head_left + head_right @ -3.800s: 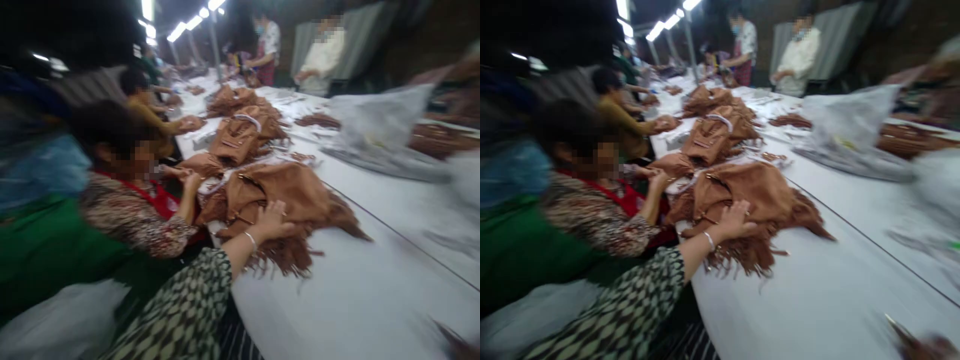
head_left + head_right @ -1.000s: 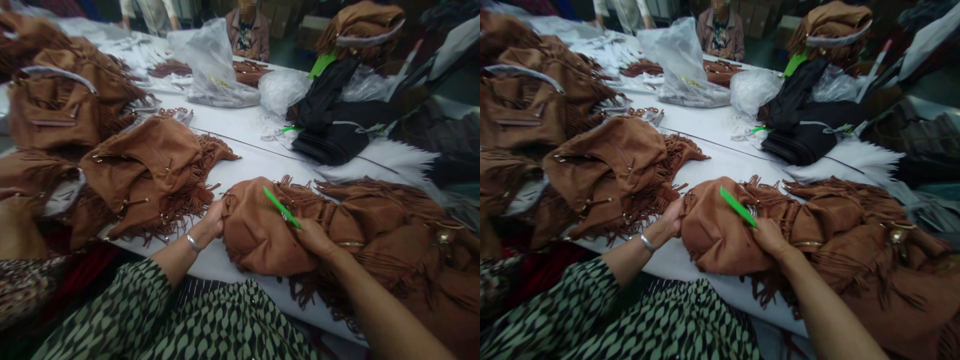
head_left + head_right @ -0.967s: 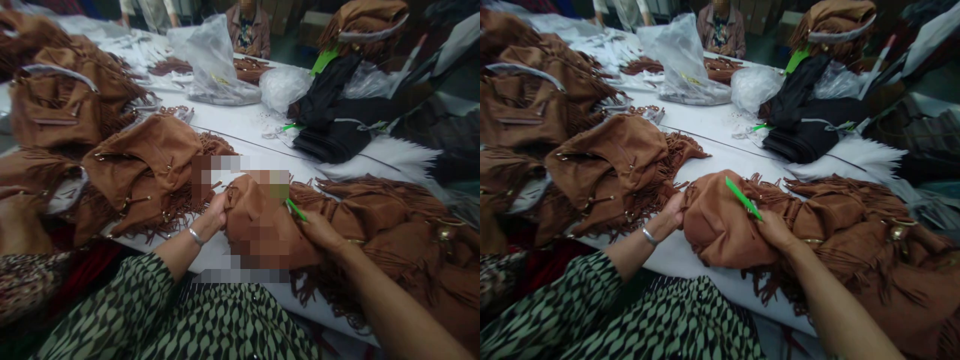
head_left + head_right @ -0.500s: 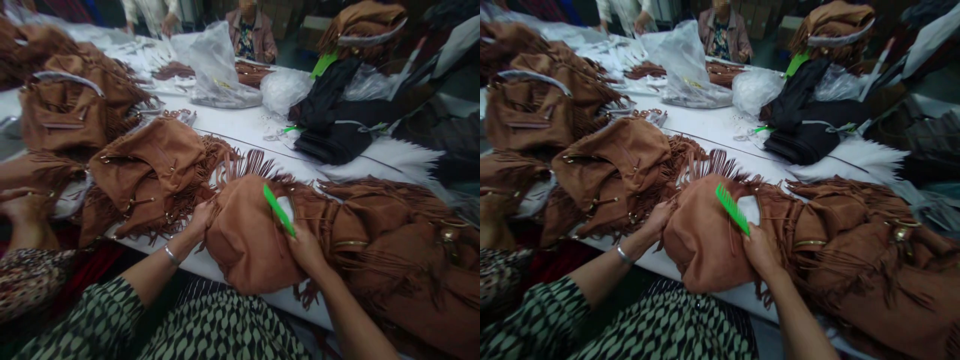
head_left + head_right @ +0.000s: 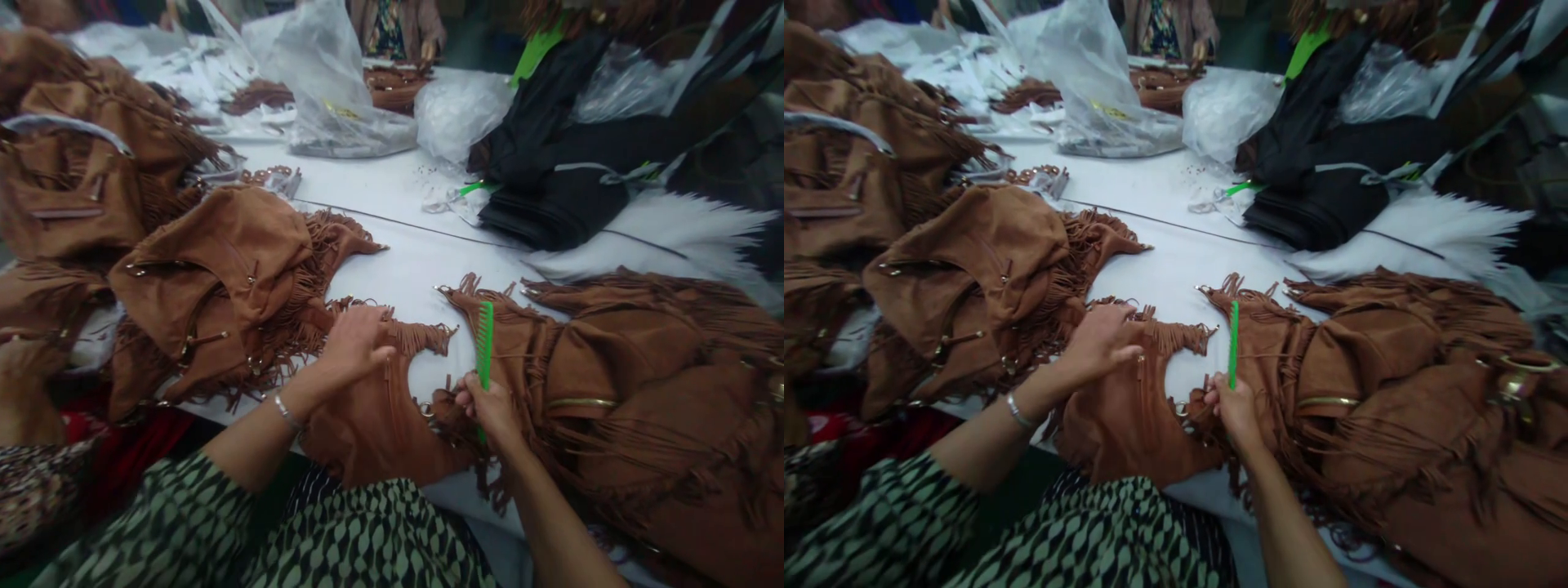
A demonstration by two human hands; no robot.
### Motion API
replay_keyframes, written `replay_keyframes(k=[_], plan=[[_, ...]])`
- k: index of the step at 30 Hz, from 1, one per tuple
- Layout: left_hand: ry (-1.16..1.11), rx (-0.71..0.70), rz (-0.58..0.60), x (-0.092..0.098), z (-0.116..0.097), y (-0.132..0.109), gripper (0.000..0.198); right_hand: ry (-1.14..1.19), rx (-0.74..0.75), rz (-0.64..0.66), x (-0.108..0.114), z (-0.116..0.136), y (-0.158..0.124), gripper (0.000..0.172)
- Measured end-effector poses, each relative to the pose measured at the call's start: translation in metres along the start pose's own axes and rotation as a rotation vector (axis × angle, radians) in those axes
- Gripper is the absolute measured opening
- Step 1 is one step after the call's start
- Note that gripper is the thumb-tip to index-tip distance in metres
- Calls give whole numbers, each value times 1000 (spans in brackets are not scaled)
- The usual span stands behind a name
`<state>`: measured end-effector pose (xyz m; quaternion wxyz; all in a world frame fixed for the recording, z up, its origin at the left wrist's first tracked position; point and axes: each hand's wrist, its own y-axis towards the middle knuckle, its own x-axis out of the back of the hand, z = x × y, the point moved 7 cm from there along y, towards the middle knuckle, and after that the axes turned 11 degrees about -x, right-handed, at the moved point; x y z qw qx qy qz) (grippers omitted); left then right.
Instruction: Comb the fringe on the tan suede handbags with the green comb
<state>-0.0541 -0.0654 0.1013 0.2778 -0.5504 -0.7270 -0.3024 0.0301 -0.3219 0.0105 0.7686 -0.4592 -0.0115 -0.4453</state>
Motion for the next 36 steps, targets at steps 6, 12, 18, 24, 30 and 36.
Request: replay_keyframes(k=[6,12,18,24,30,36], plan=[[-197,-112,287,-114,7,68,67,-283,-23,-102,38,19,47,38],[-151,-34,311,-133,54,87,28,-849,-32,-171,54,-13,26,65],[-187,-49,327,-123,59,82,30,-846,283,-180,54,19,20,51],[-382,-60,243,-106,51,78,33,87,33,145,12,86,102,54],[-468,-14,216,-95,50,82,30,601,-52,299,-18,112,99,36],[-865,584,-113,-82,108,93,33,417,23,183,-14,120,101,35]])
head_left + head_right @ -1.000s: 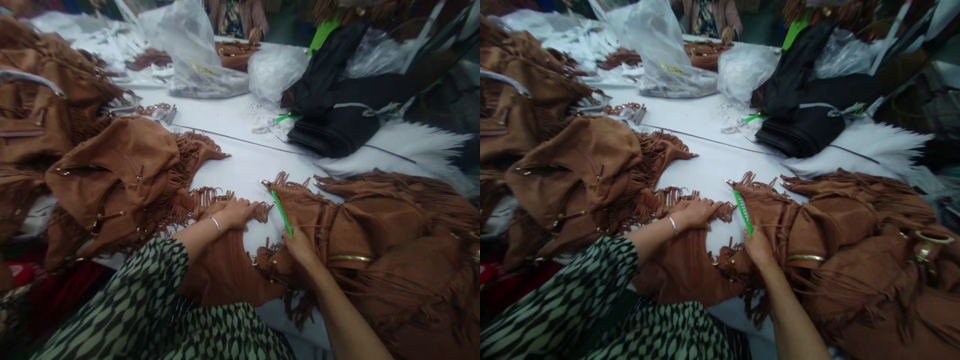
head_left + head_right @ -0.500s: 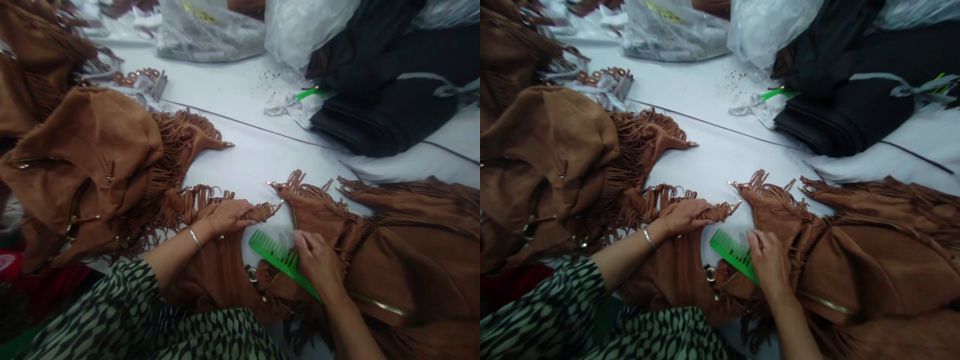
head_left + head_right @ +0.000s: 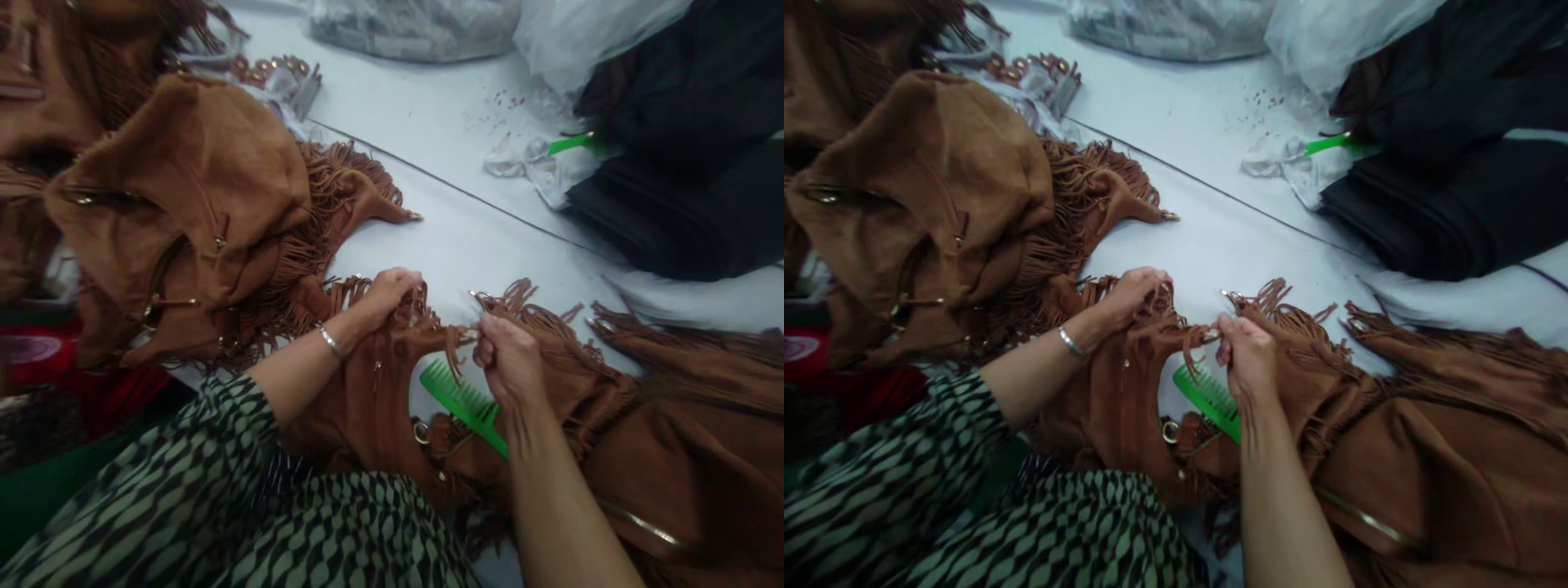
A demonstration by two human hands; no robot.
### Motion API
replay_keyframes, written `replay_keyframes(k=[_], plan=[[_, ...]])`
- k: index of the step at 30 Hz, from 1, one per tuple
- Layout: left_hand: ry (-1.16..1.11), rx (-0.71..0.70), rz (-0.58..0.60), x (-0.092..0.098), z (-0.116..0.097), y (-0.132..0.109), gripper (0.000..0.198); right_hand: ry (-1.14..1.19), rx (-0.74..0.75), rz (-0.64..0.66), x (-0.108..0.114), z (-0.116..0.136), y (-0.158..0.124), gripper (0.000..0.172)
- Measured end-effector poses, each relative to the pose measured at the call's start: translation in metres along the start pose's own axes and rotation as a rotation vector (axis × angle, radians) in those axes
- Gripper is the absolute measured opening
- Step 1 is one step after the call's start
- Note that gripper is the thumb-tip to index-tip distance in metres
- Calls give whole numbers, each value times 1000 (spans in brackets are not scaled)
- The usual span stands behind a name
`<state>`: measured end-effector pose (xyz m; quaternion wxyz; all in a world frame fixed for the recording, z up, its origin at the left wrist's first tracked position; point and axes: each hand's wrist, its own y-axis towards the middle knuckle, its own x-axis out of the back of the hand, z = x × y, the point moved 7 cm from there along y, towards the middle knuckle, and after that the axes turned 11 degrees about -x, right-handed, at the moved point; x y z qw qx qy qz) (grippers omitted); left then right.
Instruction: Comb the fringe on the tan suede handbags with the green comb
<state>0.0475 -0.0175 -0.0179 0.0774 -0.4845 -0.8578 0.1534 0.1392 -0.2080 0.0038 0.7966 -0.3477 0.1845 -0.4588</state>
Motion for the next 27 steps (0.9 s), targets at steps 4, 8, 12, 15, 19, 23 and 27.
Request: replay_keyframes(k=[4,8,12,15,19,23,27], plan=[[106,192,-213,37,11,14,25,-90,-18,-230,18,-24,35,39],[446,-159,-377,61,-18,-5,15,-68,-28,-183,29,-44,32,40],[362,-433,-103,18,-41,-39,16,-49,53,-95,33,-38,-1,37],[305,-572,341,-42,-59,-52,17,-120,227,22,25,-12,-25,29],[233,-557,805,-91,-70,-47,19,-225,376,182,9,22,-48,24],[70,-463,862,-93,-76,-39,27,-133,380,255,1,36,-60,25],[12,-495,746,-86,-85,-53,23,-28,297,264,0,31,-68,30]])
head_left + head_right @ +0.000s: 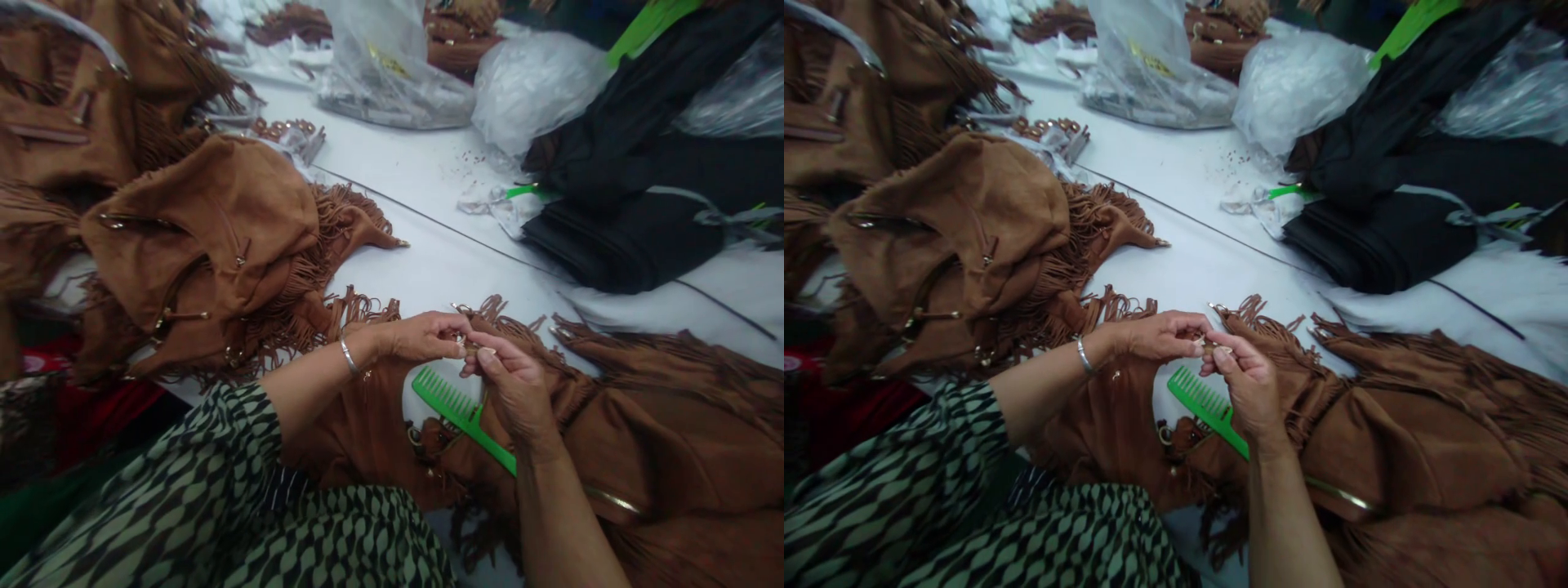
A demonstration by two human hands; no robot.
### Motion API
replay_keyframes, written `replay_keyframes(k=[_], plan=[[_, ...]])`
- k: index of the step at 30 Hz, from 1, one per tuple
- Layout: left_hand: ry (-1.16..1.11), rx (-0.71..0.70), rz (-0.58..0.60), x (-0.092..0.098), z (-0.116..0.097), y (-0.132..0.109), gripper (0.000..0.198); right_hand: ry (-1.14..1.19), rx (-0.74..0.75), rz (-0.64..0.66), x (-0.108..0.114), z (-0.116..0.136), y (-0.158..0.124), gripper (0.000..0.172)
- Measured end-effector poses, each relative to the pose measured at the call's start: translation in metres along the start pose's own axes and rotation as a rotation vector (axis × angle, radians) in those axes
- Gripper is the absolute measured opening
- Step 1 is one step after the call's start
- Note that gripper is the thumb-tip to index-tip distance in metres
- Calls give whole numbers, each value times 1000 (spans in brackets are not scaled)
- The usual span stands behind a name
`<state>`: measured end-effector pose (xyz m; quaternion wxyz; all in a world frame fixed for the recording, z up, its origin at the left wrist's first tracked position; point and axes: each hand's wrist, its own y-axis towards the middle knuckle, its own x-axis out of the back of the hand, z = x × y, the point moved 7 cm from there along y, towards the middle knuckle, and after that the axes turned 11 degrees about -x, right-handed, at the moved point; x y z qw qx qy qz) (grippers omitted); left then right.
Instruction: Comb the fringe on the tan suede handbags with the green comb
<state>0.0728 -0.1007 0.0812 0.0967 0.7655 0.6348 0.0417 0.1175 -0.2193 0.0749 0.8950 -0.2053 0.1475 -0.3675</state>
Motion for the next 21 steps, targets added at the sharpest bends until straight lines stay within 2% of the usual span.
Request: replay_keyframes(k=[4,11,17,21], plan=[[12,-22,-83,-7,-18,-9,21,60,-7,32,-9,0,-13,31],[-34,-28,-85,-13,-45,-26,21,64,48,53,-30,10,-33,27],[251,12,-192,-11,-60,-45,11,121,38,10,-43,8,-48,36],[431,-88,-304,-13,-73,-55,6,148,21,-46,-47,7,-57,38]])
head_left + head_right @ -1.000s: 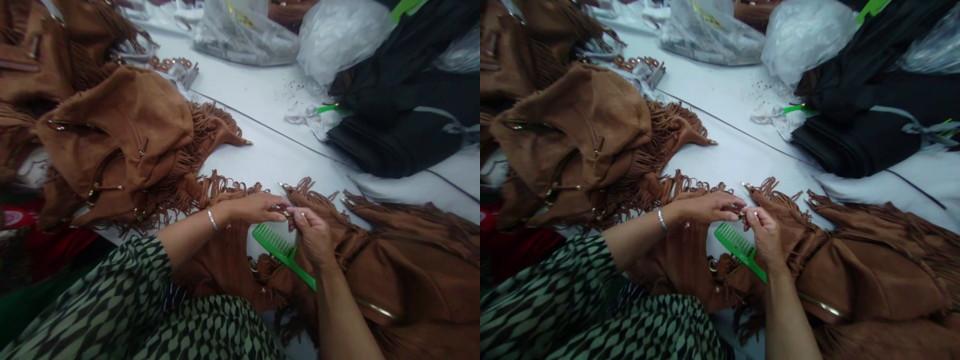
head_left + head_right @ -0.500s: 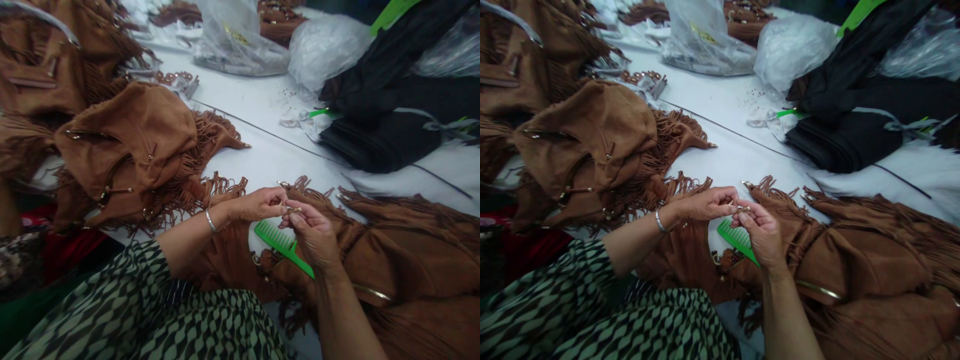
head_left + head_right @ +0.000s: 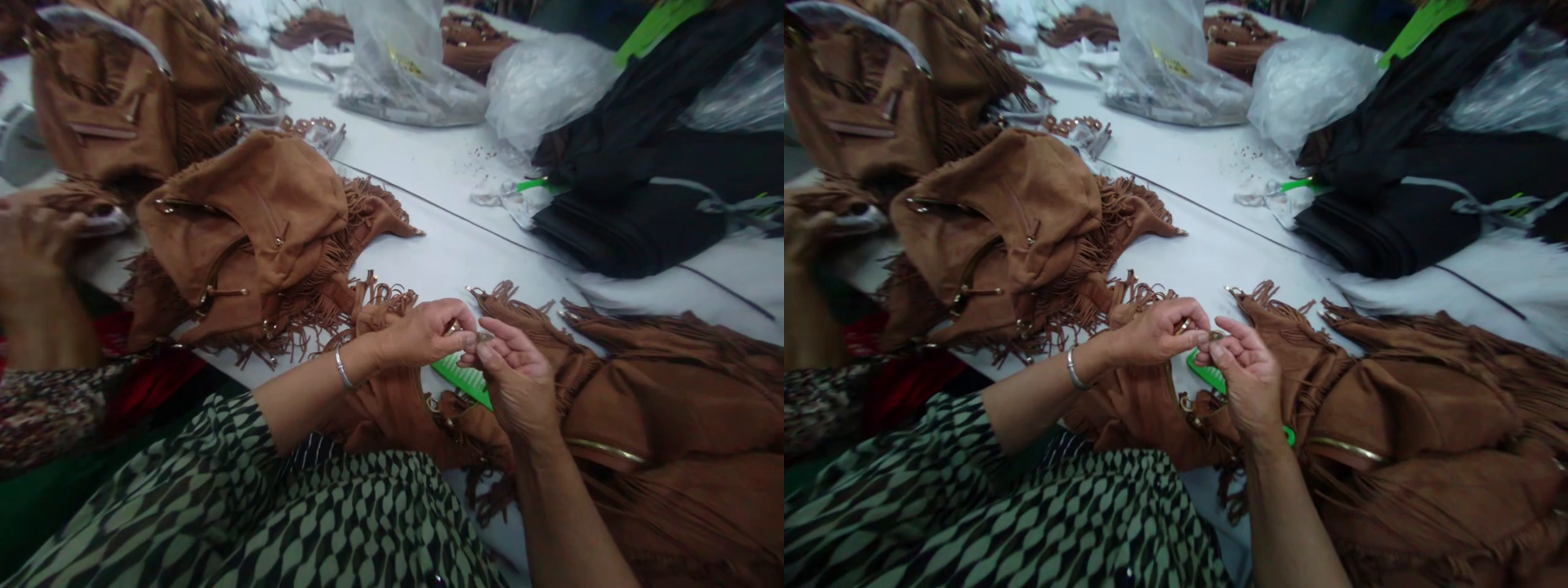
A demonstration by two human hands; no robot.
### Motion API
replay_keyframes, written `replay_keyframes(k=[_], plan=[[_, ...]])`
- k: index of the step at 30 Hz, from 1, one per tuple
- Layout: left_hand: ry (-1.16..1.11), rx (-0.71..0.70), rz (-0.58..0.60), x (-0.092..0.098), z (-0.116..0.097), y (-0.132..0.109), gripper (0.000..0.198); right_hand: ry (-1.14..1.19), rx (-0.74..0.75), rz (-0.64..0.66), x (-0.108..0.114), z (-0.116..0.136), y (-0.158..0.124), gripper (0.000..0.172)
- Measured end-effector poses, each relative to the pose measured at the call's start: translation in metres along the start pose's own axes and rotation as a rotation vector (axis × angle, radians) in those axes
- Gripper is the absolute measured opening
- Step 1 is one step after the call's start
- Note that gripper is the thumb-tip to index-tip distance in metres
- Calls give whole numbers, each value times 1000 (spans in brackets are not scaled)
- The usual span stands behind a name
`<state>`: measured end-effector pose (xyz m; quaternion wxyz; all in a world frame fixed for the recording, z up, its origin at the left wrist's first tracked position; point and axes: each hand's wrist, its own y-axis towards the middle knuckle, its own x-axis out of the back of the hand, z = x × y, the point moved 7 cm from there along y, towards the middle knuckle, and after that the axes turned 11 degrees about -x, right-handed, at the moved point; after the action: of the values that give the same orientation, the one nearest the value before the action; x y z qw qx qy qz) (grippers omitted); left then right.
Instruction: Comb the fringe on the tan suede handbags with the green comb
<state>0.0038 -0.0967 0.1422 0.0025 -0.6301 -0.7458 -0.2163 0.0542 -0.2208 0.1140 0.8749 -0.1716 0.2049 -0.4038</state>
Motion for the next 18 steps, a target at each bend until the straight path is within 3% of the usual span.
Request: replay_keyframes(k=[5,10,18], plan=[[221,-108,-105,-3,-5,-10,6,98,-70,-152,7,-6,-9,26],[442,-205,-176,-9,-8,-16,9,35,-73,-252,7,-9,-18,27],[630,-360,-108,-21,-15,-28,17,-124,-34,-303,9,-8,-23,28]])
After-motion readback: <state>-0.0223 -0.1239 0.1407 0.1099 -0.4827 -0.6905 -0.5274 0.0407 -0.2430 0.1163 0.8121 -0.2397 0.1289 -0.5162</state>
